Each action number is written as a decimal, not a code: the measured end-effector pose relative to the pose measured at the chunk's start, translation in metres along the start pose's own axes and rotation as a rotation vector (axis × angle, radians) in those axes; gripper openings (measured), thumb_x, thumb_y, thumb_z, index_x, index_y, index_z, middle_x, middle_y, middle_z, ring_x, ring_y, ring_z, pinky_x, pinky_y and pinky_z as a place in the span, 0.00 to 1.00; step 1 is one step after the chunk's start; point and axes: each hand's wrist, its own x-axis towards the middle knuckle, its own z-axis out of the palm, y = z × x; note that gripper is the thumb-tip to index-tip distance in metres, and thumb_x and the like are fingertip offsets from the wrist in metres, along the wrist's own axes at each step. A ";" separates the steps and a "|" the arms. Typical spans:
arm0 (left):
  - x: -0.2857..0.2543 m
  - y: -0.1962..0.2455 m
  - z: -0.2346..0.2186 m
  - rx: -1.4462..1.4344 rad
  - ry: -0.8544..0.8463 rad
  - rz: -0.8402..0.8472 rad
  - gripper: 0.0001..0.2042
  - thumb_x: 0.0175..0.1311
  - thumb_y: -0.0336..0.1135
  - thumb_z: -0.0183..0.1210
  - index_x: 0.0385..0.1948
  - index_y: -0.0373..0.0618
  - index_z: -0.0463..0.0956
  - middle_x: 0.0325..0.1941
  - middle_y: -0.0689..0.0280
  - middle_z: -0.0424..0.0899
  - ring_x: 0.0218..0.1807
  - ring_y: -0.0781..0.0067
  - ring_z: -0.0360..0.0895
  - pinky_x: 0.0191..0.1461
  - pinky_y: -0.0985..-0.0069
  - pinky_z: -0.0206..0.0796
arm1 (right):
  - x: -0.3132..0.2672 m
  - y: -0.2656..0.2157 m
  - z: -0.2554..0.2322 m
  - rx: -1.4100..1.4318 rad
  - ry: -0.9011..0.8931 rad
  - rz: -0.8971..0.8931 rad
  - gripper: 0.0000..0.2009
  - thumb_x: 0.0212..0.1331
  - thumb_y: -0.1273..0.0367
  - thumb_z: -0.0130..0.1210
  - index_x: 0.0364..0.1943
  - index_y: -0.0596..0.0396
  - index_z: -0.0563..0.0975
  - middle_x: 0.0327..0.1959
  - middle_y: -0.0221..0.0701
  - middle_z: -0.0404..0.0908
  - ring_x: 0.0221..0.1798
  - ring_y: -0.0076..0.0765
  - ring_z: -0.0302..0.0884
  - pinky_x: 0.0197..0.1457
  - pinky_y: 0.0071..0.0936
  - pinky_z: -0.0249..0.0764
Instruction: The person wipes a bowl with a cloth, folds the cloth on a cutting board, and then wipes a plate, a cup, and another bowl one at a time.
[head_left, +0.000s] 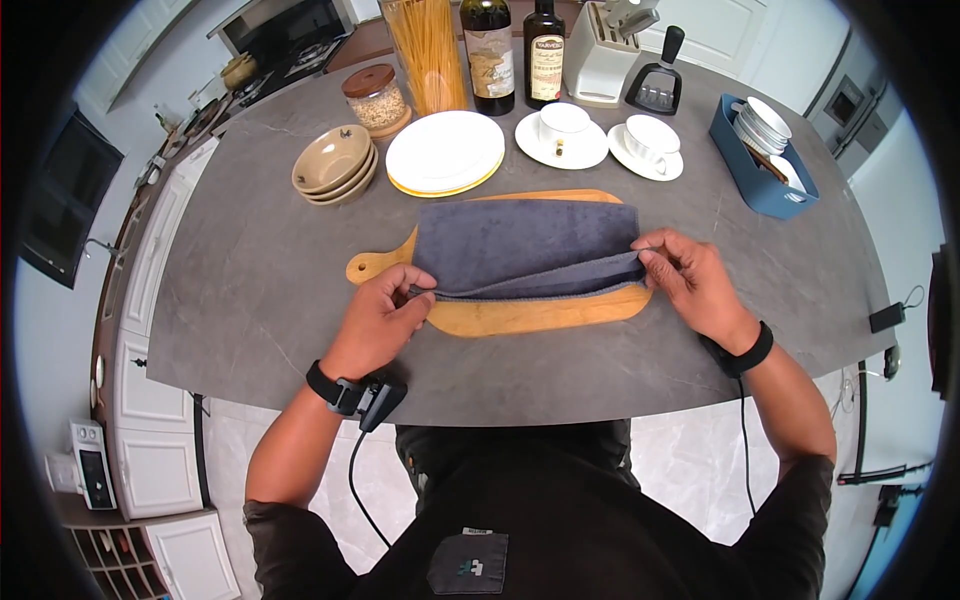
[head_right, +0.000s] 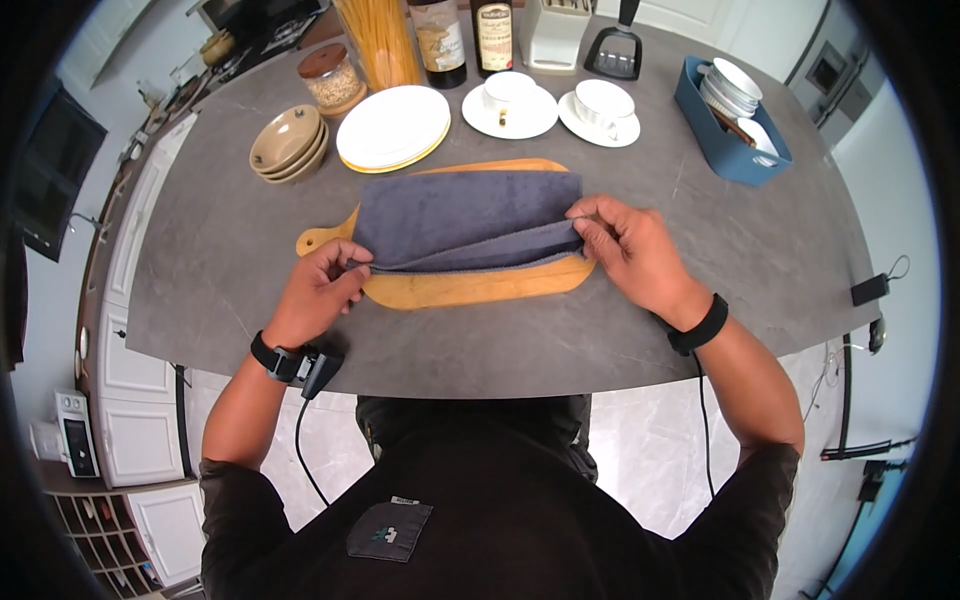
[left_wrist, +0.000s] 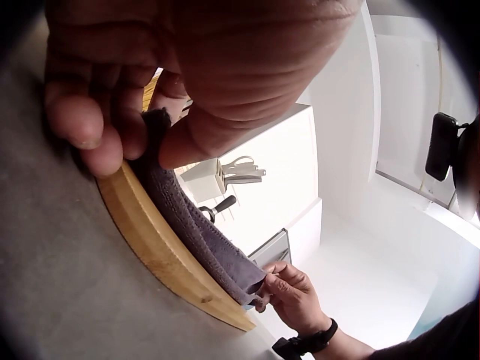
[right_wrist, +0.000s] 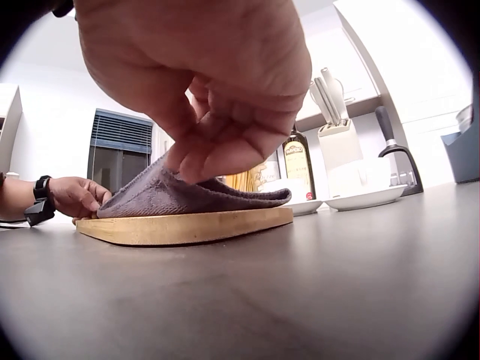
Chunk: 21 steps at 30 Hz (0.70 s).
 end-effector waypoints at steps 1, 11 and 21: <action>0.000 -0.001 0.000 0.012 0.001 0.002 0.08 0.76 0.29 0.64 0.51 0.39 0.82 0.32 0.74 0.80 0.31 0.86 0.76 0.35 0.83 0.67 | 0.001 0.001 0.000 0.000 0.000 0.000 0.07 0.79 0.73 0.59 0.53 0.58 0.84 0.30 0.30 0.85 0.34 0.18 0.81 0.39 0.23 0.75; 0.001 0.001 0.001 -0.002 0.023 -0.040 0.08 0.78 0.31 0.64 0.52 0.39 0.82 0.32 0.75 0.79 0.30 0.87 0.76 0.31 0.83 0.67 | 0.023 -0.011 -0.006 -0.126 0.191 -0.234 0.08 0.75 0.73 0.63 0.51 0.61 0.87 0.35 0.37 0.88 0.34 0.26 0.82 0.40 0.27 0.77; 0.003 0.000 0.002 0.001 0.031 -0.035 0.09 0.78 0.32 0.65 0.52 0.40 0.82 0.32 0.74 0.79 0.29 0.87 0.77 0.31 0.83 0.67 | 0.039 -0.018 -0.001 -0.096 0.314 -0.369 0.09 0.73 0.75 0.64 0.52 0.61 0.88 0.47 0.39 0.92 0.48 0.35 0.89 0.52 0.28 0.82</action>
